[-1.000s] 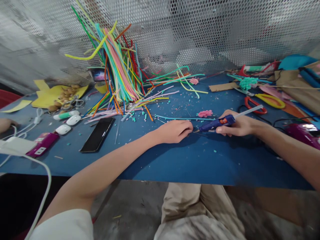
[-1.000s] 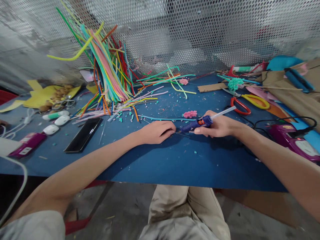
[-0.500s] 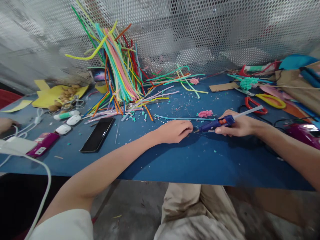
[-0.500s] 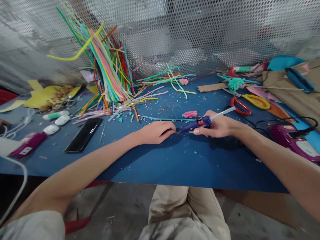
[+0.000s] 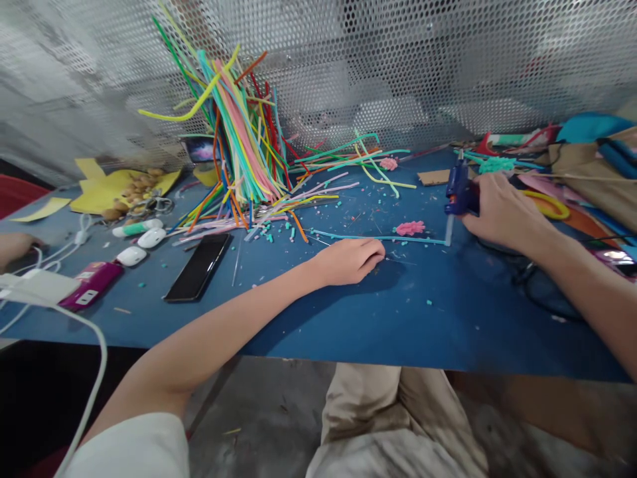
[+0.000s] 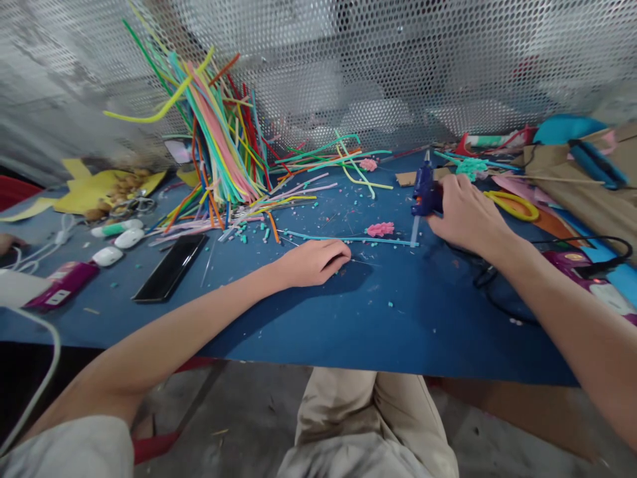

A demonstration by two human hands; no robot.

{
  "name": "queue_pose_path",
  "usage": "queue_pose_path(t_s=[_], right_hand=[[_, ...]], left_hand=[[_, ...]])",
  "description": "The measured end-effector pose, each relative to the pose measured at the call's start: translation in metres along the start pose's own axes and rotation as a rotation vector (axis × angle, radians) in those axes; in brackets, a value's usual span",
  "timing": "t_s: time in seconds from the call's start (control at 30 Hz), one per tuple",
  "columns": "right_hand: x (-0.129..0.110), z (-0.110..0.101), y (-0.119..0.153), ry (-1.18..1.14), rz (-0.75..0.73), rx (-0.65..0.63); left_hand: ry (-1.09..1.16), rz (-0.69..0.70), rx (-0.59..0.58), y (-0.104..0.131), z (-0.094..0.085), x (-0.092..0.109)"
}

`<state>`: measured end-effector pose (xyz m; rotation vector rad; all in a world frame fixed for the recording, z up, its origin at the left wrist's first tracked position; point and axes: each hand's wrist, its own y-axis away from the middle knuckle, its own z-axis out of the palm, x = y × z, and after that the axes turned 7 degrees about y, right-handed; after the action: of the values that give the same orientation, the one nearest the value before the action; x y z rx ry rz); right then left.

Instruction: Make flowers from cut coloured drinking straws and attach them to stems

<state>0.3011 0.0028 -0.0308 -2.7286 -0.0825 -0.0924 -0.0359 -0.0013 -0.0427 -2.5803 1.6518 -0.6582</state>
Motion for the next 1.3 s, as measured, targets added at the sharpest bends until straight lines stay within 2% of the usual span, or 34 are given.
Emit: queue_pose_path(t_s=[0.13, 0.2, 0.27, 0.33, 0.4, 0.47, 0.53, 0.6, 0.7, 0.77, 0.83, 0.97, 1.07, 1.2, 1.3], right_hand=[[0.009, 0.019, 0.0, 0.039, 0.02, -0.097], [0.008, 0.018, 0.001, 0.044, 0.027, -0.102], [0.003, 0.011, 0.001, 0.004, 0.007, -0.041], [-0.004, 0.001, -0.001, -0.094, -0.083, 0.038], [-0.013, -0.007, -0.001, -0.213, -0.247, 0.056], [-0.021, -0.013, 0.0, -0.259, -0.414, 0.016], [-0.028, -0.013, 0.002, -0.21, -0.524, -0.053], [-0.032, -0.01, 0.005, -0.141, -0.582, -0.13], [-0.036, -0.006, 0.007, -0.105, -0.593, -0.203], [-0.038, -0.006, 0.008, -0.137, -0.543, -0.205], [-0.039, -0.009, 0.008, -0.236, -0.431, -0.187], [-0.038, -0.017, 0.007, -0.566, -0.092, -0.176], [-0.038, -0.019, 0.005, -0.885, 0.098, -0.134], [-0.042, -0.018, 0.004, -1.318, 0.248, -0.157], [-0.044, -0.018, 0.005, -1.436, 0.266, -0.215]], left_hand=[[-0.144, -0.059, 0.185, 0.002, -0.004, 0.006], [-0.19, -0.08, 0.283, 0.003, -0.007, 0.009], [-0.221, -0.088, 0.375, 0.003, -0.012, 0.011], [-0.241, -0.105, 0.47, 0.003, -0.018, 0.012], [-0.253, -0.134, 0.558, 0.003, -0.024, 0.012], [-0.26, -0.157, 0.625, 0.003, -0.03, 0.01], [-0.265, -0.167, 0.67, 0.004, -0.036, 0.009], [-0.268, -0.165, 0.701, 0.004, -0.04, 0.008], [-0.279, -0.155, 0.735, 0.003, -0.046, 0.008], [-0.281, -0.149, 0.764, 0.003, -0.049, 0.008], [-0.278, -0.14, 0.791, 0.003, -0.05, 0.009], [-0.278, -0.095, 0.813, 0.004, -0.05, 0.011], [-0.284, -0.084, 0.794, 0.005, -0.047, 0.013], [-0.285, -0.107, 0.746, 0.004, -0.043, 0.014], [-0.296, -0.11, 0.714, 0.004, -0.04, 0.014]])
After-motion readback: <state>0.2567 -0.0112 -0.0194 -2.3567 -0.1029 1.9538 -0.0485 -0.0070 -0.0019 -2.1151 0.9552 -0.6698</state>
